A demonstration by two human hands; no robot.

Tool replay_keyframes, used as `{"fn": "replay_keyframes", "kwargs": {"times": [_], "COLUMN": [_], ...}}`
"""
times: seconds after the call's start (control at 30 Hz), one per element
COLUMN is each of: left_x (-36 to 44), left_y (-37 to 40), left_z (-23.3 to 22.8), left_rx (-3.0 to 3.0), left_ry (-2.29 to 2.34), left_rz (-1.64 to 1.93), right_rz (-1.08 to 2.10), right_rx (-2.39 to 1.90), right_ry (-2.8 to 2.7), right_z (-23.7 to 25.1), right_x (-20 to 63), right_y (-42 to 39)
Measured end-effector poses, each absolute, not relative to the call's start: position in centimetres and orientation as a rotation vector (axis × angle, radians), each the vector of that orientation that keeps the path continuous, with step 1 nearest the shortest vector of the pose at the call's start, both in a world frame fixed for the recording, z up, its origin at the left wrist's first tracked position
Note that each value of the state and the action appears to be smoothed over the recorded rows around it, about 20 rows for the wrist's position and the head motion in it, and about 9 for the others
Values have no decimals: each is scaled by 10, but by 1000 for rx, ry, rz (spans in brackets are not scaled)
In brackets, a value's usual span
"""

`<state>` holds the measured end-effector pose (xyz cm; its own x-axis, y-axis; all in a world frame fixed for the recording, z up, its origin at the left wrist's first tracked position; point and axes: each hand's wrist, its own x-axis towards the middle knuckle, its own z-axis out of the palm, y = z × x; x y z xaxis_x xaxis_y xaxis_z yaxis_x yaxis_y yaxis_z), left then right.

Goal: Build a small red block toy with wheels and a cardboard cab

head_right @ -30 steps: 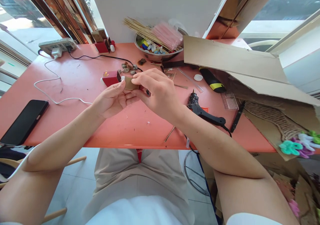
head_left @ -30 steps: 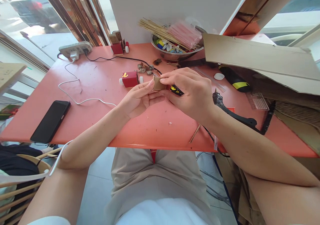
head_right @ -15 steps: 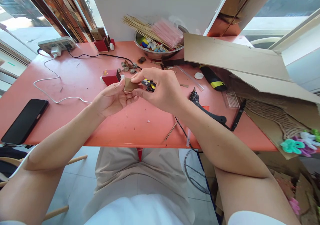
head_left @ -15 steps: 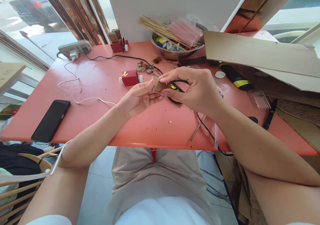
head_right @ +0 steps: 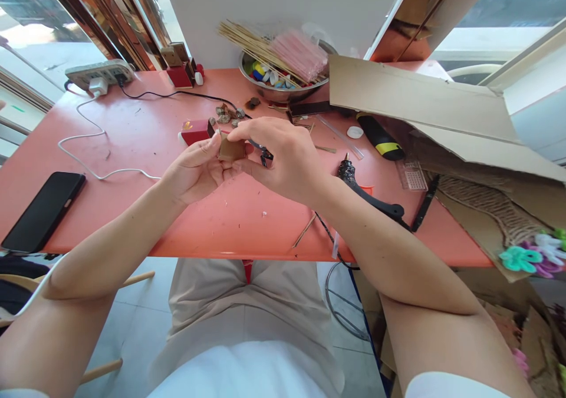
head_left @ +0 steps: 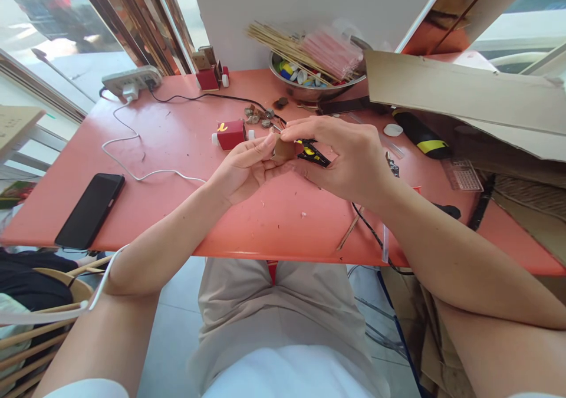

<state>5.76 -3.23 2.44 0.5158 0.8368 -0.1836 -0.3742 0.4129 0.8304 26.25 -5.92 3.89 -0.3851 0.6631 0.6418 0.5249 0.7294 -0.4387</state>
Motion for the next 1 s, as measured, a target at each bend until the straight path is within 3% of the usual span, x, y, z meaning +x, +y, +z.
{"fn": "replay_keyframes", "kwargs": {"times": [1.0], "left_x": [56], "left_y": [-33], "left_z": [31], "left_rx": [832], "left_ry": [664], "left_rz": [798], "right_rz": [143], "right_rx": [-908], "right_ry": [-2074], "right_z": [45], "right_x": [263], "right_y": [-66]}}
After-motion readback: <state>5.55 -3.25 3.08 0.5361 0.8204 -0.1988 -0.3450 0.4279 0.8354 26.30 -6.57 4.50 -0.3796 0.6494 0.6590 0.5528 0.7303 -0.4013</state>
